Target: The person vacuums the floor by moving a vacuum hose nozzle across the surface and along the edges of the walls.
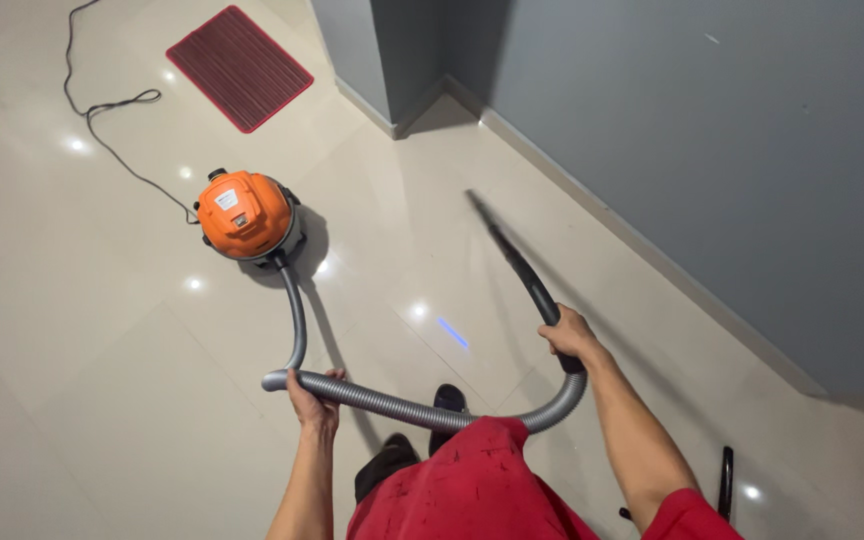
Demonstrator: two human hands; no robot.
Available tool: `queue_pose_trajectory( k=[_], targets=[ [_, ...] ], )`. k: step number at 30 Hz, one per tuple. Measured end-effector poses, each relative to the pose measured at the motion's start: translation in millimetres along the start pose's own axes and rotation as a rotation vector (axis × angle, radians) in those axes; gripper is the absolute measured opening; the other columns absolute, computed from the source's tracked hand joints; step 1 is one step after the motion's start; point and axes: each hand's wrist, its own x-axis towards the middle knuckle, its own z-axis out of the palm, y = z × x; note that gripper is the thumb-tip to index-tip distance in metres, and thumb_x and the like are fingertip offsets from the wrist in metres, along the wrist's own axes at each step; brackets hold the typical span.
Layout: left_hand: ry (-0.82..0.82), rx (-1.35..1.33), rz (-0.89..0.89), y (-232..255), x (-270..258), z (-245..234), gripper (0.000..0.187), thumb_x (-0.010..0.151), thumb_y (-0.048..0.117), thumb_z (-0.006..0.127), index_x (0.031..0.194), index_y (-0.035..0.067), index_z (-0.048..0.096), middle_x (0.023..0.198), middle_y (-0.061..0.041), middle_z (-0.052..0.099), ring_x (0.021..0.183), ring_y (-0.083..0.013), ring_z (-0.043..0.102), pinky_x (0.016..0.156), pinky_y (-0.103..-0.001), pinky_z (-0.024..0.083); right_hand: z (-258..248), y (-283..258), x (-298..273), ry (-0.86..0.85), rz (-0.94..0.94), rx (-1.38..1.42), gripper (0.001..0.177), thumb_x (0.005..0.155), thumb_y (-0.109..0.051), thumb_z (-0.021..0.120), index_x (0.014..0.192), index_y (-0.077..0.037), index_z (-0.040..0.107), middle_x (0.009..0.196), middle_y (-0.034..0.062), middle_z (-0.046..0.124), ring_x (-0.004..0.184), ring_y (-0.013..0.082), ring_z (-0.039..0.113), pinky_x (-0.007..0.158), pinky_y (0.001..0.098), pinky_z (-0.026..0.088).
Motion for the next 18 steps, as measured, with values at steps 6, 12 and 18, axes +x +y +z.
queue_pose_trajectory(
  k=[6,12,18],
  targets=[
    [-0.035,-0.002,0.017,-11.2,6.1,11.2,0.067,0.102,0.062,0.042,0.123,-0.002,0.041,0.095,-0.018,0.063,0.084,-0.0337,0.068,0.082,-0.047,0.058,3.0,6.9,9.9,-0.276,-0.075,0.081,0.018,0.079,-0.008,0.070,0.092,0.001,0.060,0.065,0.0069,0.062,0.050,0.0178,0.062,0.049,0.0358,0.054],
    [-0.055,-0.046,0.022,10.0,24.4,8.5,0.070,0.106,0.057,0.048,0.127,-0.010,0.044,0.096,-0.023,0.065,0.083,-0.0322,0.070,0.080,-0.042,0.060,17.4,-22.3,35.8,-0.176,-0.082,0.102,0.021,0.078,-0.010,0.070,0.097,-0.005,0.064,0.067,0.0077,0.064,0.051,0.0183,0.063,0.052,0.0367,0.054],
    [0.011,-0.096,0.095,44.4,38.6,-7.5,0.057,0.102,0.052,0.053,0.129,0.003,0.041,0.103,-0.016,0.059,0.089,-0.0313,0.068,0.082,-0.046,0.060,15.4,-87.6,64.0,0.022,-0.001,-0.190,0.027,0.082,-0.020,0.068,0.105,-0.007,0.064,0.070,0.0093,0.071,0.059,0.0200,0.071,0.065,0.0368,0.057]
  ],
)
